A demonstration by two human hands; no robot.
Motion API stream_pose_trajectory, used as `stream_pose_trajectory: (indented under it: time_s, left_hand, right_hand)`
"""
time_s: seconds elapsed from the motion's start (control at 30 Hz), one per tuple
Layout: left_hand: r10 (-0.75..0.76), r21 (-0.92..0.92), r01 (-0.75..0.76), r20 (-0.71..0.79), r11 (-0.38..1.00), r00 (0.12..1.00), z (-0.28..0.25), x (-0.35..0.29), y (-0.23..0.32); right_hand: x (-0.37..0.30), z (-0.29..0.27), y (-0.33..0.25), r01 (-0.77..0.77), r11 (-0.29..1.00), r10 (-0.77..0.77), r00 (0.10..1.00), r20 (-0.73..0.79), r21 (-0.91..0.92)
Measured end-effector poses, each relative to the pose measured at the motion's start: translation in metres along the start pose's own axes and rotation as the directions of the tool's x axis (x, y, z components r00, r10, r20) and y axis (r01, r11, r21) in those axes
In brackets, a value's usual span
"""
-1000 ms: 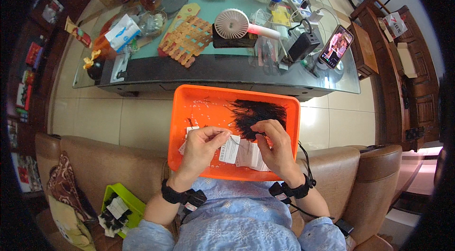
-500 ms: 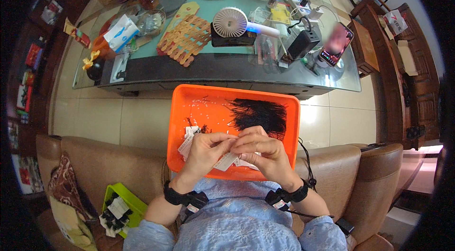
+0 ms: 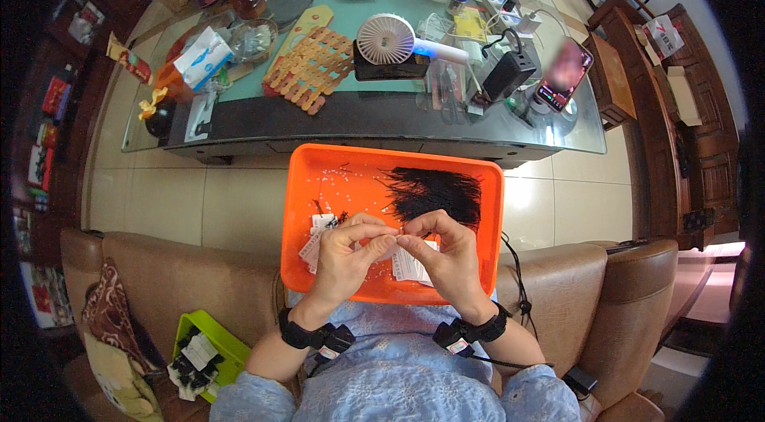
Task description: The person sits and repeatedly picks up small white rectangular cards and black hair strands from an orange tray. They attach the hair to the cards by hand and place the finished units back into the tray. The process is repeated continuously.
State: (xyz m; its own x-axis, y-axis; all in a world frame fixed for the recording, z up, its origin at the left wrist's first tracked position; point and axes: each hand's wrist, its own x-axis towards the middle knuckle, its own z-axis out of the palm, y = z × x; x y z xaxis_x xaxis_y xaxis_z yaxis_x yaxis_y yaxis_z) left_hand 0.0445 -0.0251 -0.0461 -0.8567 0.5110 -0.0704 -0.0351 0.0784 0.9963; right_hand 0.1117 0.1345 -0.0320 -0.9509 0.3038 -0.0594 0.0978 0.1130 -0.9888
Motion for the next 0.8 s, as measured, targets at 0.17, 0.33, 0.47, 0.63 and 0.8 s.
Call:
stream_pose_trajectory:
  time_s: [0.17,0.33,0.47,0.63,0.8]
  left_hand:
    - [0.034,-0.011,-0.035,-0.004,0.999,0.999,0.000,0.001,-0.004]
    - [-0.001,-0.024,0.001,-0.011,1.000,1.000,0.000,0.000,-0.004]
    - [-0.023,-0.038,0.023,-0.007,0.999,1.000,0.000,0.001,-0.002]
    - [-0.105,-0.107,0.104,0.002,0.989,0.994,-0.003,0.000,0.000]
    - [-0.115,-0.182,0.120,0.035,0.976,0.993,-0.010,0.000,0.001]
  right_hand:
    - [-0.001,0.002,0.002,0.155,0.967,-0.165,0.986,-0.031,-0.204]
    - [0.000,0.007,0.003,0.265,0.874,-0.298,0.955,-0.018,-0.408]
    - [0.000,0.008,0.003,0.304,0.858,-0.333,0.943,0.001,-0.414]
    - [0.003,0.006,0.006,0.291,0.911,-0.289,0.956,0.051,-0.291]
    - [0.005,-0.001,0.007,-0.167,0.945,0.083,0.954,0.287,0.282]
